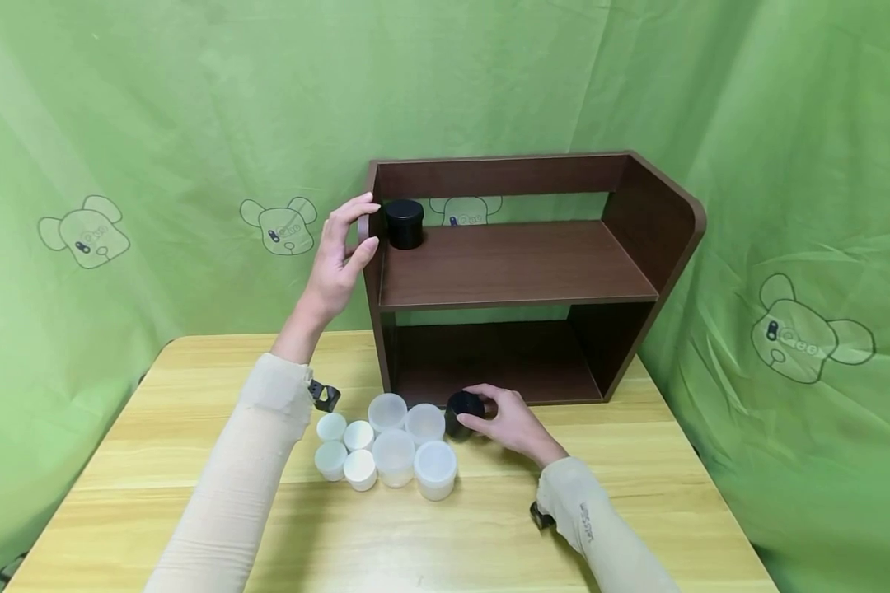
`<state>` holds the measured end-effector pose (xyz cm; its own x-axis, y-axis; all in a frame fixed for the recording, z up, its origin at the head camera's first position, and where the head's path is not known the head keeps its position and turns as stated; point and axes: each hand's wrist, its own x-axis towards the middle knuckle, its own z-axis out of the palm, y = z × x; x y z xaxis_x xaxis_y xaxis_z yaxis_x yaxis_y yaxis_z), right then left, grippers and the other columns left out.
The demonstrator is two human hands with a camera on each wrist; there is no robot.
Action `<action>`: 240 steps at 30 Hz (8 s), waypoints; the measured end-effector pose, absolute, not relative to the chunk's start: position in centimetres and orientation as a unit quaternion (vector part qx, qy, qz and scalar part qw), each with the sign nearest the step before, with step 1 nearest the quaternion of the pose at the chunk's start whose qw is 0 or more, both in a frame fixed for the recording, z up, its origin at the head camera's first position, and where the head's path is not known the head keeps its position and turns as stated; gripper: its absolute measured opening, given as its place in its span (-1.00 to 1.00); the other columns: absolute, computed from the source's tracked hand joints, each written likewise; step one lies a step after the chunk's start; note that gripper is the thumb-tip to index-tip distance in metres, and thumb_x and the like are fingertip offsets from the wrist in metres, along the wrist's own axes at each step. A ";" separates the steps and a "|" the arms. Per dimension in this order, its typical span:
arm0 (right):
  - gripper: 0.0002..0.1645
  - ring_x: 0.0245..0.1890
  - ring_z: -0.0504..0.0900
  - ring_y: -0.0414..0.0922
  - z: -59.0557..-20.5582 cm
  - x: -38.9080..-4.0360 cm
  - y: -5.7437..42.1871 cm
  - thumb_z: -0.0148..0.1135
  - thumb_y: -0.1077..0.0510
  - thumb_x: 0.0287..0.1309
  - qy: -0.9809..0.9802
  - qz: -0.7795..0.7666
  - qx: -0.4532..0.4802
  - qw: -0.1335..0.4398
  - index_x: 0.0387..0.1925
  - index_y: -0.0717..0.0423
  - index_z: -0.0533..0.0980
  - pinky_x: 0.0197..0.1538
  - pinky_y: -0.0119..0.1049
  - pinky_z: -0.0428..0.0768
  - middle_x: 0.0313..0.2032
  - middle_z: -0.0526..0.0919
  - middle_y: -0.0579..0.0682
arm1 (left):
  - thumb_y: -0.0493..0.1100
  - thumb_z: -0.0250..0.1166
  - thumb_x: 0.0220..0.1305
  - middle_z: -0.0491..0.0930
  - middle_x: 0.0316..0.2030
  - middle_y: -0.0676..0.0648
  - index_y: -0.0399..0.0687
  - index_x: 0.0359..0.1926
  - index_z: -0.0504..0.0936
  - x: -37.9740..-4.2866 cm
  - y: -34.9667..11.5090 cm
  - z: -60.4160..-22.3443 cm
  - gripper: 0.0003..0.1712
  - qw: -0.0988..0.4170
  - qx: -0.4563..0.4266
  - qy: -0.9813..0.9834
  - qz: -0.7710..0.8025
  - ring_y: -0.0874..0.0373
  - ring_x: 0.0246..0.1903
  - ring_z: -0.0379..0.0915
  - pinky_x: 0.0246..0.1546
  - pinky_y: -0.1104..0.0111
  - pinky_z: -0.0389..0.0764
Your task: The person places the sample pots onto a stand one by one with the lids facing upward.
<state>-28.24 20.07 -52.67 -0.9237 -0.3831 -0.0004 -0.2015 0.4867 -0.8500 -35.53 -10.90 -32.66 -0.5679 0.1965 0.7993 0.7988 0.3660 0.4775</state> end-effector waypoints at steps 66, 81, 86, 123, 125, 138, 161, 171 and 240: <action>-0.44 -0.21 0.56 -0.20 -40.3 -26.7 18.6 0.46 0.26 0.14 0.812 -0.473 -0.297 -0.167 0.21 0.02 0.63 -0.34 -0.50 0.69 -0.13 0.66 -0.07 | -0.08 0.16 0.44 0.31 0.51 -0.12 -0.06 0.36 0.45 -35.0 -10.6 -32.6 -0.48 0.314 -0.313 -0.751 -0.490 -0.01 0.42 0.16 0.35 -0.08 0.41; -0.41 -0.14 0.59 -0.21 -35.9 -27.0 16.7 0.46 0.23 0.14 0.798 -0.478 -0.312 -0.196 0.24 -0.08 0.63 -0.31 -0.47 0.73 -0.07 0.67 -0.08 | 0.01 0.14 0.46 0.31 0.52 -0.02 0.02 0.38 0.44 -35.3 -10.8 -32.8 -0.47 0.320 -0.320 -0.753 -0.477 0.07 0.44 0.17 0.38 0.05 0.31; -0.42 -0.16 0.58 -0.20 -34.7 -27.4 16.2 0.48 0.22 0.13 0.795 -0.471 -0.323 -0.204 0.23 -0.06 0.63 -0.32 -0.47 0.73 -0.08 0.69 -0.07 | 0.01 0.13 0.46 0.32 0.51 -0.09 0.03 0.38 0.45 -35.5 -10.7 -32.8 -0.47 0.321 -0.324 -0.751 -0.477 0.08 0.46 0.16 0.41 0.06 0.28; -0.40 -0.17 0.63 -0.13 -29.1 -34.9 11.2 0.45 -0.12 0.20 0.820 -0.452 -0.265 -0.232 0.23 0.01 0.62 -0.08 -0.18 0.65 0.01 0.70 0.02 | -0.27 0.17 0.42 0.33 0.46 -0.33 -0.31 0.30 0.44 -31.8 -9.8 -30.7 -0.52 0.319 -0.326 -0.730 -0.509 -0.21 0.38 0.17 0.32 -0.12 0.44; -0.40 -0.15 0.63 -0.14 -29.0 -35.4 11.0 0.44 -0.13 0.21 0.825 -0.443 -0.261 -0.233 0.22 0.00 0.63 -0.07 -0.21 0.64 0.02 0.70 0.01 | -0.28 0.18 0.41 0.33 0.45 -0.34 -0.32 0.31 0.44 -31.9 -9.8 -30.6 -0.52 0.320 -0.325 -0.731 -0.508 -0.23 0.38 0.18 0.33 -0.09 0.42; -0.36 -0.10 0.67 -0.05 -29.2 -36.9 10.2 0.44 -0.15 0.21 0.839 -0.437 -0.227 -0.231 0.25 0.02 0.60 0.00 -0.17 0.66 0.03 0.69 0.07 | -0.17 0.23 0.41 0.34 0.51 -0.04 -0.04 0.39 0.39 -35.2 -10.6 -33.0 -0.44 0.302 -0.313 -0.728 -0.530 0.01 0.41 0.19 0.25 0.00 0.65; -0.30 -0.13 0.73 -0.12 -31.1 -37.9 9.5 0.58 -0.20 0.06 0.818 -0.494 -0.201 -0.215 0.16 0.00 0.57 0.03 -0.24 0.72 -0.06 0.73 0.02 | -0.28 0.20 0.40 0.32 0.48 -0.25 -0.28 0.34 0.36 -32.1 -10.0 -30.8 -0.47 0.283 -0.316 -0.716 -0.554 -0.10 0.41 0.19 0.27 -0.11 0.61; -0.28 -0.14 0.72 -0.12 -31.6 -38.3 9.7 0.58 -0.23 0.04 0.829 -0.481 -0.193 -0.209 0.17 -0.01 0.60 0.03 -0.22 0.72 -0.07 0.76 0.01 | -0.27 0.21 0.40 0.32 0.48 -0.24 -0.27 0.34 0.37 -32.0 -10.0 -30.8 -0.48 0.281 -0.316 -0.715 -0.556 -0.07 0.41 0.19 0.28 -0.12 0.60; -0.28 -0.03 0.71 -0.04 -31.2 -38.5 9.5 0.48 -0.23 0.17 0.858 -0.446 -0.194 -0.164 0.25 0.03 0.57 0.11 -0.14 0.70 0.06 0.72 0.06 | -0.29 0.22 0.42 0.32 0.48 -0.25 -0.29 0.33 0.37 -31.8 -9.9 -30.5 -0.49 0.292 -0.313 -0.708 -0.562 -0.04 0.39 0.18 0.29 -0.06 0.61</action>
<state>-38.45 9.52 -31.23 -0.8710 -0.1875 0.4542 -0.4794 0.5274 -0.7015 -31.80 -9.90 -30.52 -0.6341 0.1152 0.7646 0.7708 0.1730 0.6132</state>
